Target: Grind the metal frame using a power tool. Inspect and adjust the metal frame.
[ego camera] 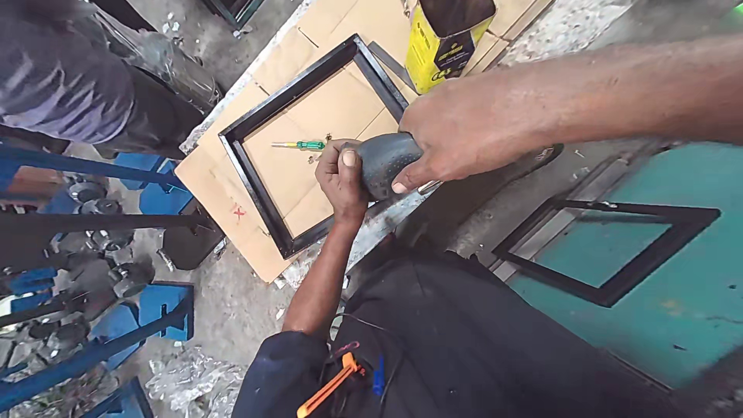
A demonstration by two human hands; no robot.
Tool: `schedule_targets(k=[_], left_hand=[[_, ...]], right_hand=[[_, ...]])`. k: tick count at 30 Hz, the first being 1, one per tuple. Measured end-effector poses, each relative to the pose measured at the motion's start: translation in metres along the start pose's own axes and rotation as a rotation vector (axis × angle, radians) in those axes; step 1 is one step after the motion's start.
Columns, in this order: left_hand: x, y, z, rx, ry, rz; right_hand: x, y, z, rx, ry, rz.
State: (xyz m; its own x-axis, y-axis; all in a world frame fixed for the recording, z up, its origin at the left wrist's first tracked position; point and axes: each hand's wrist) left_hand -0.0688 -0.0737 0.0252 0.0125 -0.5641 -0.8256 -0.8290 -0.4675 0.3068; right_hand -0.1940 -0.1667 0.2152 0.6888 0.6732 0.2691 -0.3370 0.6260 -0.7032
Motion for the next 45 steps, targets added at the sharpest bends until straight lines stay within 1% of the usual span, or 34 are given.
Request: schedule_targets(k=[7,19,22,25,27,32,35,38,40,45], left_hand=[[0.001,-0.001,-0.001,0.016,0.005,-0.027],[0.007,-0.004,0.007,0.008,0.001,0.006],[0.009,-0.005,0.006,-0.003,0.009,0.006],[0.009,-0.006,0.007,0.009,0.017,0.023],[0.011,-0.007,0.006,0.014,0.03,0.023],[0.013,-0.006,0.006,-0.008,0.062,-0.016],[0.015,-0.006,0.008,-0.016,0.081,-0.017],[0.014,-0.005,0.013,-0.059,0.093,-0.029],[0.015,-0.006,0.014,-0.084,0.088,-0.042],[0.016,-0.008,0.014,-0.084,0.086,-0.059]], right_hand=[[-0.001,-0.001,-0.003,0.005,0.006,-0.005],[0.003,0.005,-0.007,0.03,0.013,0.016],[0.002,0.006,-0.011,0.057,0.017,-0.042],[-0.001,0.008,-0.018,0.102,0.017,-0.173],[-0.001,0.008,-0.021,0.114,0.018,-0.199],[0.001,0.006,-0.023,0.101,0.037,-0.142],[-0.002,0.007,-0.026,0.086,0.008,-0.105],[-0.002,0.006,-0.031,0.06,-0.016,-0.042],[-0.001,0.008,-0.033,0.037,-0.023,-0.039],[0.005,0.007,-0.031,0.027,-0.031,-0.055]])
Point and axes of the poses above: each hand's wrist, its own z-axis away from the middle knuckle, its own y-axis out of the palm, x = y × z
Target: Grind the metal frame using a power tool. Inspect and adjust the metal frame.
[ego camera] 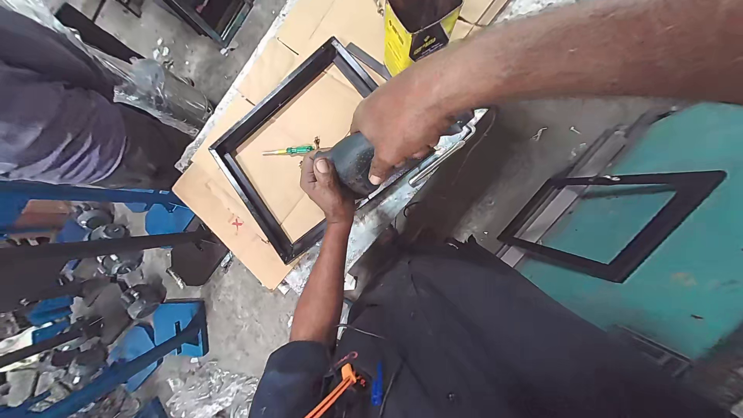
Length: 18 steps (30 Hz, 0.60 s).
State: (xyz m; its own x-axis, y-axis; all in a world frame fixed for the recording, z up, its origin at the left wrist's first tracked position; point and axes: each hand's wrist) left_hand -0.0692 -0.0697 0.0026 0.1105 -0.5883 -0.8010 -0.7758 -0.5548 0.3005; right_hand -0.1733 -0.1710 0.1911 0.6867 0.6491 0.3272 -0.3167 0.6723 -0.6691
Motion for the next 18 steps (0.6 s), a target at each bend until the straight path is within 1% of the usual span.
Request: schedule_targets(k=[2,6,10,18], left_hand=[[0.0013,-0.0004,0.0005,-0.007,-0.009,0.0],[0.003,-0.0002,0.0,-0.012,-0.041,-0.008],[0.0046,-0.0018,0.0003,0.015,-0.047,-0.004],[0.0088,-0.004,0.0016,0.01,-0.081,0.017]], right_hand=[[0.0006,-0.0007,0.0018,-0.005,0.012,0.02],[-0.001,0.0015,0.0059,-0.009,0.019,-0.038],[-0.0018,0.0021,0.009,-0.011,0.02,-0.034],[-0.0035,0.0052,0.006,-0.02,0.011,-0.018]])
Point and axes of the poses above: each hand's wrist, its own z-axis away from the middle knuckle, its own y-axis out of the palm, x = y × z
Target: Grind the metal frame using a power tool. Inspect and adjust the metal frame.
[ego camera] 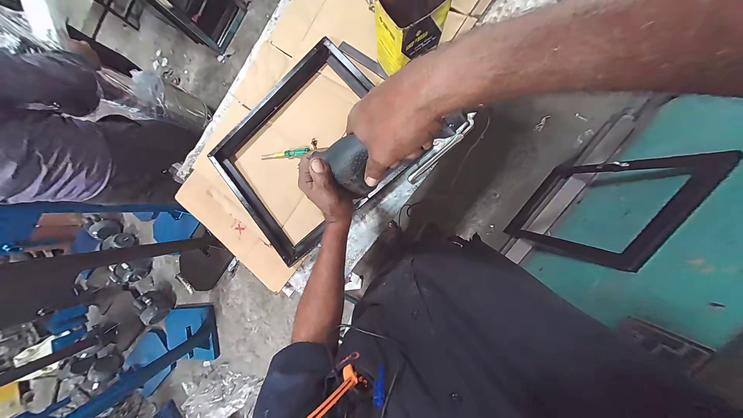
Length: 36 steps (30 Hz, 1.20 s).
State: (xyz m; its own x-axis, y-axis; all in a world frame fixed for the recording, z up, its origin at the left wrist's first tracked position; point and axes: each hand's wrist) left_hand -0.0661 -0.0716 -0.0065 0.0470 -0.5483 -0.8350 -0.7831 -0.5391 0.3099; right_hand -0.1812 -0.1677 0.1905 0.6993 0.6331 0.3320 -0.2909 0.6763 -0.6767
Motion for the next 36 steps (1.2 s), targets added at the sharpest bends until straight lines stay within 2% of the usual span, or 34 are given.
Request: schedule_targets(k=[4,8,32,34,36], left_hand=[[-0.001,0.0,0.001,0.008,0.018,-0.004],[-0.007,-0.005,0.012,0.094,-0.025,-0.051],[0.001,-0.008,0.013,0.087,-0.021,-0.09],[0.001,-0.007,0.013,0.074,-0.028,-0.077],[0.0,-0.007,0.012,0.072,-0.03,-0.061]], right_hand=[[0.002,0.0,0.001,-0.007,0.028,0.003],[0.004,0.002,-0.003,-0.006,0.032,-0.004],[-0.006,0.008,-0.007,0.018,0.002,-0.01],[-0.008,0.011,-0.007,-0.069,-0.065,0.081],[-0.007,0.016,0.002,-0.223,-0.17,0.282]])
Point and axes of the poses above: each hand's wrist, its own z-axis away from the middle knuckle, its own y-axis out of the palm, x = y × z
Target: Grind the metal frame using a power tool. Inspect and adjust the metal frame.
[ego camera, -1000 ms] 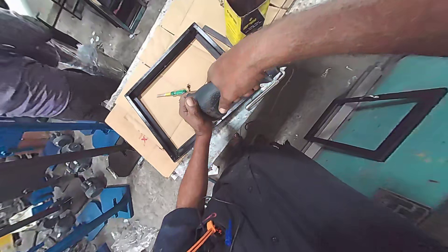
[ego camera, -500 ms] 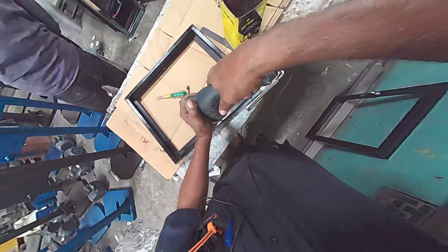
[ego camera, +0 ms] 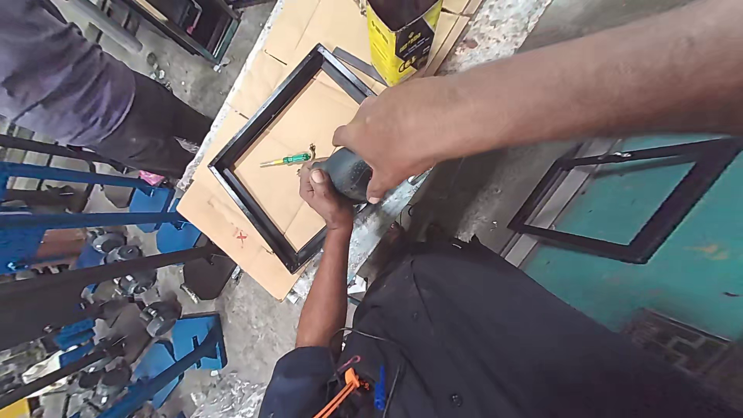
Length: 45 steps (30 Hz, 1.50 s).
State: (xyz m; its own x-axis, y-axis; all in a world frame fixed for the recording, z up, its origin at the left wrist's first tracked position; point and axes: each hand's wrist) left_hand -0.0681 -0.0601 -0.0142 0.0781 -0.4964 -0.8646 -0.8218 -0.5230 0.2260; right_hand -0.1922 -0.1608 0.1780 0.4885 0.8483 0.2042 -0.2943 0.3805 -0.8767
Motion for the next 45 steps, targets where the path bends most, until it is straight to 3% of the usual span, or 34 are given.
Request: schedule_targets(k=[3,8,12,16,18,45], left_hand=[[0.0,0.0,0.001,-0.006,0.014,0.013],[-0.004,-0.002,0.01,0.013,0.009,-0.047],[-0.003,0.0,0.001,-0.004,-0.009,0.005],[0.0,-0.002,0.001,0.013,0.002,0.012],[-0.001,-0.002,0.001,0.006,0.001,0.023],[-0.007,-0.003,-0.006,0.037,0.03,0.041]], right_hand=[[0.003,0.008,0.01,-0.183,-0.094,0.16],[-0.001,0.008,0.005,-0.196,-0.105,0.172],[0.003,0.0,0.003,-0.066,-0.054,0.096],[-0.002,-0.002,-0.012,0.222,0.158,-0.404],[-0.002,-0.003,-0.016,0.265,0.184,-0.398],[0.001,-0.008,-0.008,0.192,0.138,-0.328]])
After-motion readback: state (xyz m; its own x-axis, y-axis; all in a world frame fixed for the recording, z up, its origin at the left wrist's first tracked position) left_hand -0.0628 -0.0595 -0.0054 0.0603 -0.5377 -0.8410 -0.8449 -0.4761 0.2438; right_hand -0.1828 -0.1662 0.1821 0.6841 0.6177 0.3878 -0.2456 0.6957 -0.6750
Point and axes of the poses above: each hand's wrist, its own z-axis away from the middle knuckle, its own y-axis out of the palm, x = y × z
